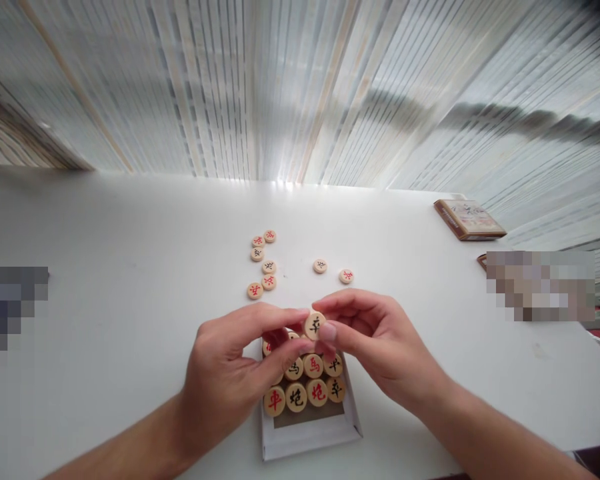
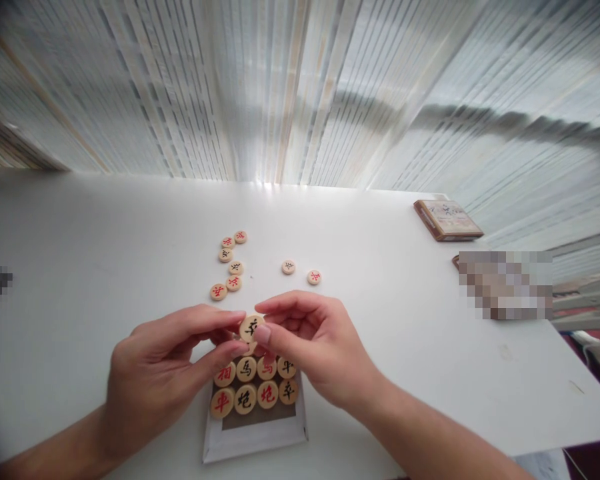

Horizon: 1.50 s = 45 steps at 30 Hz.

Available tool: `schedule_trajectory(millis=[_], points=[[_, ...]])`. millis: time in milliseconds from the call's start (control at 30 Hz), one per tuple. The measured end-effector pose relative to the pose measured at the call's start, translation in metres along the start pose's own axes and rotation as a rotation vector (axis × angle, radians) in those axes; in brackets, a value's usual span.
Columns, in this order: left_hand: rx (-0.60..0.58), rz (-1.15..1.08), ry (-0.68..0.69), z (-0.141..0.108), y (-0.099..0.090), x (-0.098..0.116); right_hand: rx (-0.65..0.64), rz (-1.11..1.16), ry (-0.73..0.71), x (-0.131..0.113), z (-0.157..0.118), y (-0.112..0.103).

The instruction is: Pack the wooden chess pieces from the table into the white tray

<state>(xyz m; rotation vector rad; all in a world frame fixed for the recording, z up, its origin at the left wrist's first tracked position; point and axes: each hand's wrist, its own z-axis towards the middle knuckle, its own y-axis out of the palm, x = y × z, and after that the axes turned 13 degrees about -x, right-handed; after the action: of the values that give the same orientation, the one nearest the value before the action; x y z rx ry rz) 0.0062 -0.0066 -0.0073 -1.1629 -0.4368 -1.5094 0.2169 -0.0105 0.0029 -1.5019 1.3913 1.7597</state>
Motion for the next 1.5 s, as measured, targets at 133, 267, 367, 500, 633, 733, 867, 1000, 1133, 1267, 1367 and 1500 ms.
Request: schedule_trajectory(millis=[133, 267, 367, 500, 633, 733, 867, 1000, 1133, 1267, 1367, 1500], points=[[-0.003, -0.04, -0.026, 0.0, 0.0, 0.001, -0.061, 0.082, 0.066, 0.001, 0.002, -0.001], [-0.002, -0.053, -0.076, 0.002, -0.001, 0.002, -0.07, 0.132, 0.145, -0.002, 0.004, 0.002], [0.001, -0.074, -0.098, 0.004, -0.002, 0.003, -0.075, 0.131, 0.158, -0.004, 0.005, 0.002], [-0.031, -0.195, -0.187, 0.006, -0.002, 0.003, -0.047, 0.091, 0.104, -0.002, 0.004, 0.0], [-0.076, -0.259, -0.238, 0.006, -0.001, 0.006, 0.006, 0.029, 0.039, -0.001, 0.002, 0.0], [-0.071, -0.321, -0.274, 0.006, 0.001, 0.007, 0.044, -0.052, -0.021, -0.001, 0.001, 0.003], [-0.044, -0.344, -0.337, 0.008, 0.001, 0.006, 0.075, -0.238, -0.158, 0.001, -0.001, 0.007], [-0.057, -0.325, -0.321, 0.011, 0.0, 0.005, 0.04, -0.352, -0.234, 0.001, -0.003, 0.008], [-0.088, -0.315, -0.312, 0.012, -0.001, 0.007, 0.035, -0.43, -0.299, 0.002, -0.003, 0.007], [-0.172, -0.344, -0.265, 0.012, -0.001, 0.011, 0.034, -0.544, -0.377, 0.004, -0.003, 0.007], [-0.249, -0.354, -0.244, 0.01, -0.002, 0.011, 0.022, -0.684, -0.447, 0.005, -0.003, 0.007], [-0.296, -0.418, -0.228, 0.009, -0.001, 0.011, 0.025, -0.84, -0.52, 0.005, -0.002, 0.006]])
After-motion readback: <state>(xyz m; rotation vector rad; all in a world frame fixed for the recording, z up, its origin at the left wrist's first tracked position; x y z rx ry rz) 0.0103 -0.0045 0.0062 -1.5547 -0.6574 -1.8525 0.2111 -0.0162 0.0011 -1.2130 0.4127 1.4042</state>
